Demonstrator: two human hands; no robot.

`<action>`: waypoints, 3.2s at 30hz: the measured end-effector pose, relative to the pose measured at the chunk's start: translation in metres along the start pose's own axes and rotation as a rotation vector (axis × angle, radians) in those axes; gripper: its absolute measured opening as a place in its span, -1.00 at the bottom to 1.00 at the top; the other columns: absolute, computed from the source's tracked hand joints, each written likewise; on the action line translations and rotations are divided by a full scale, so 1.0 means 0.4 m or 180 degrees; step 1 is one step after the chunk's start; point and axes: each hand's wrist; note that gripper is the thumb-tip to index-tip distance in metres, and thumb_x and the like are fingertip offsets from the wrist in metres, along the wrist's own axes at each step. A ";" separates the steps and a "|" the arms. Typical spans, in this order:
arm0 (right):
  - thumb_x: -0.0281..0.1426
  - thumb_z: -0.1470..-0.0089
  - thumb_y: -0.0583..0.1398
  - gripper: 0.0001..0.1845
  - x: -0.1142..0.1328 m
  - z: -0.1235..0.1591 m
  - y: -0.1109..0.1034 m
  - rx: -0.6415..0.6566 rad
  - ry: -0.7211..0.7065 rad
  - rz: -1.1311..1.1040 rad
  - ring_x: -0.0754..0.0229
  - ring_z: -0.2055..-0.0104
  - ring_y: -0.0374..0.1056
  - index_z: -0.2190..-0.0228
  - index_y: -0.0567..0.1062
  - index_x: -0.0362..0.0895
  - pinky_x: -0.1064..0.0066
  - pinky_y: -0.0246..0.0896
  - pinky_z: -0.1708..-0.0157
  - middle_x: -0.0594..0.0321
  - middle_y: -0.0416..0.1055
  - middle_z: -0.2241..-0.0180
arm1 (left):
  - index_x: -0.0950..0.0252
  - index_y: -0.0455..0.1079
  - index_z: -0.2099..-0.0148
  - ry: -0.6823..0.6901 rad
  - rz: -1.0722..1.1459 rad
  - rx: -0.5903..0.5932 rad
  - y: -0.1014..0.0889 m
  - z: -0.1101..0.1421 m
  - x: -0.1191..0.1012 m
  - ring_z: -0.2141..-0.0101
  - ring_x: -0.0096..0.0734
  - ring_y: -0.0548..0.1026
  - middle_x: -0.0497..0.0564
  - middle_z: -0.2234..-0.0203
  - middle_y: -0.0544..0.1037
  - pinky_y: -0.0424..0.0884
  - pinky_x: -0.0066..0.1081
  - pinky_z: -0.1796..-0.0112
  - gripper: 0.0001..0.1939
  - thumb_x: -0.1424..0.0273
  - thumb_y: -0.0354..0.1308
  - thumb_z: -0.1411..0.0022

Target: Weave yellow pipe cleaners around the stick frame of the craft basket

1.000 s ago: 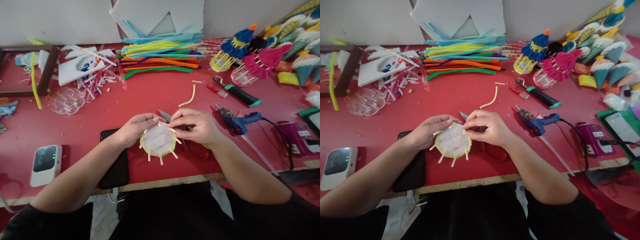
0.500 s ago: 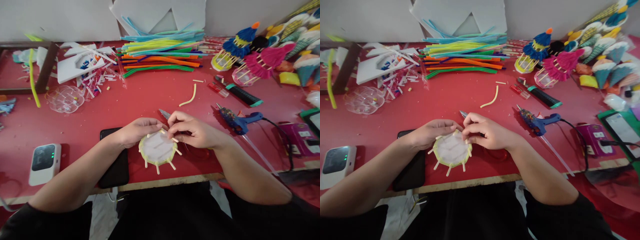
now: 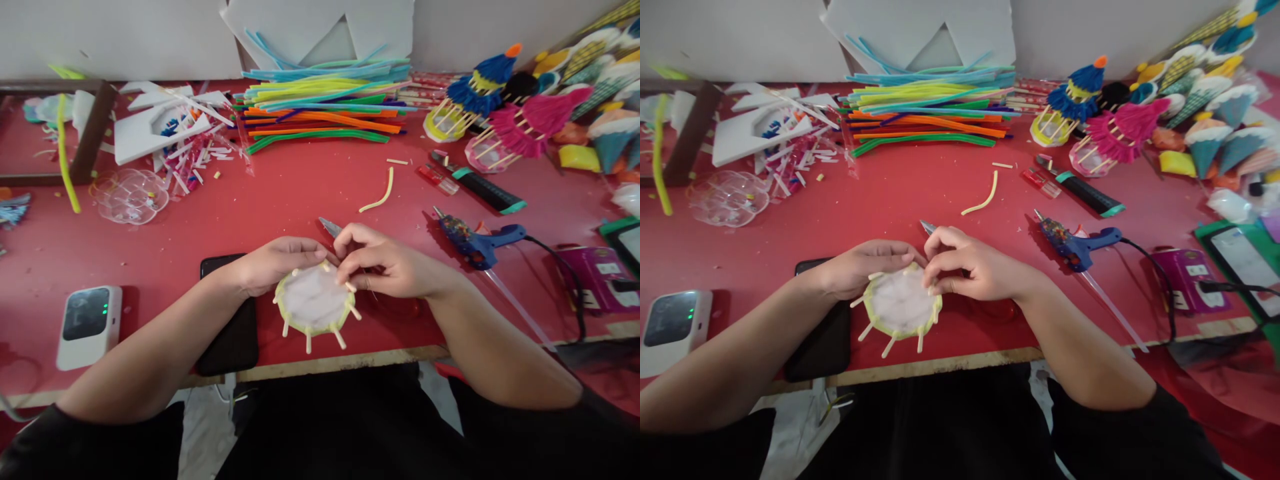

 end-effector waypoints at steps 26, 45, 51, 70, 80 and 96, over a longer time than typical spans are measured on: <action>-0.36 -0.05 0.39 -0.91 0.000 -0.012 0.030 -0.1594 0.0781 -0.1100 0.31 0.40 0.43 0.37 0.65 -0.12 0.52 0.30 0.48 0.24 0.56 0.39 | 0.34 0.54 0.27 0.0996 -0.0336 -0.0597 0.026 -0.001 -0.002 0.53 -0.58 0.32 -0.09 0.51 0.48 0.22 -0.53 0.49 -0.65 0.11 0.39 -0.22; -0.32 -0.10 0.35 -0.92 0.009 -0.019 0.041 -0.2060 0.1026 -0.1444 0.29 0.42 0.44 0.40 0.67 -0.04 0.45 0.35 0.46 0.31 0.57 0.45 | 0.33 0.48 0.32 0.1105 -0.0178 -0.0818 0.031 -0.002 -0.001 0.45 -0.53 0.38 -0.05 0.43 0.51 0.27 -0.50 0.42 -0.66 0.15 0.40 -0.20; -0.35 -0.02 0.39 -0.92 0.012 -0.026 0.039 -0.1959 0.0991 -0.1268 0.30 0.43 0.40 0.43 0.63 -0.09 0.47 0.31 0.49 0.31 0.54 0.46 | 0.33 0.48 0.36 0.1088 -0.0147 -0.0800 0.029 -0.002 0.000 0.50 -0.56 0.34 -0.08 0.49 0.47 0.23 -0.51 0.46 -0.68 0.18 0.41 -0.20; -0.19 -0.08 0.42 -0.79 -0.008 -0.024 0.045 -0.2903 0.1354 -0.1287 0.35 0.56 0.36 0.31 0.64 -0.05 0.44 0.33 0.59 0.28 0.58 0.42 | 0.29 0.62 0.11 0.1164 0.0569 -0.1413 -0.003 -0.024 -0.006 0.12 -0.24 0.61 0.08 0.15 0.67 0.54 -0.36 0.13 -0.78 0.28 0.26 -0.29; -0.20 -0.02 0.46 -0.78 0.002 -0.033 0.051 -0.2630 0.1085 -0.1460 0.36 0.53 0.41 0.32 0.68 -0.04 0.51 0.35 0.56 0.34 0.58 0.46 | 0.32 0.66 0.20 0.1433 0.0614 -0.1028 -0.001 -0.026 -0.003 0.29 -0.45 0.59 0.01 0.30 0.68 0.51 -0.52 0.23 -0.81 0.36 0.23 -0.33; -0.18 -0.20 0.33 -0.69 0.008 -0.021 0.040 -0.1935 0.0919 -0.1210 0.44 0.53 0.16 0.44 0.50 -0.13 0.59 0.10 0.57 0.40 0.31 0.54 | 0.30 0.67 0.13 0.1247 0.0281 -0.0605 0.010 -0.008 -0.001 0.27 -0.39 0.59 0.06 0.23 0.69 0.46 -0.49 0.22 -0.77 0.25 0.36 -0.27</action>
Point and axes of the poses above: each hand's wrist, its own z-axis away from the middle knuckle, its own y-axis out of the palm, x = y × z
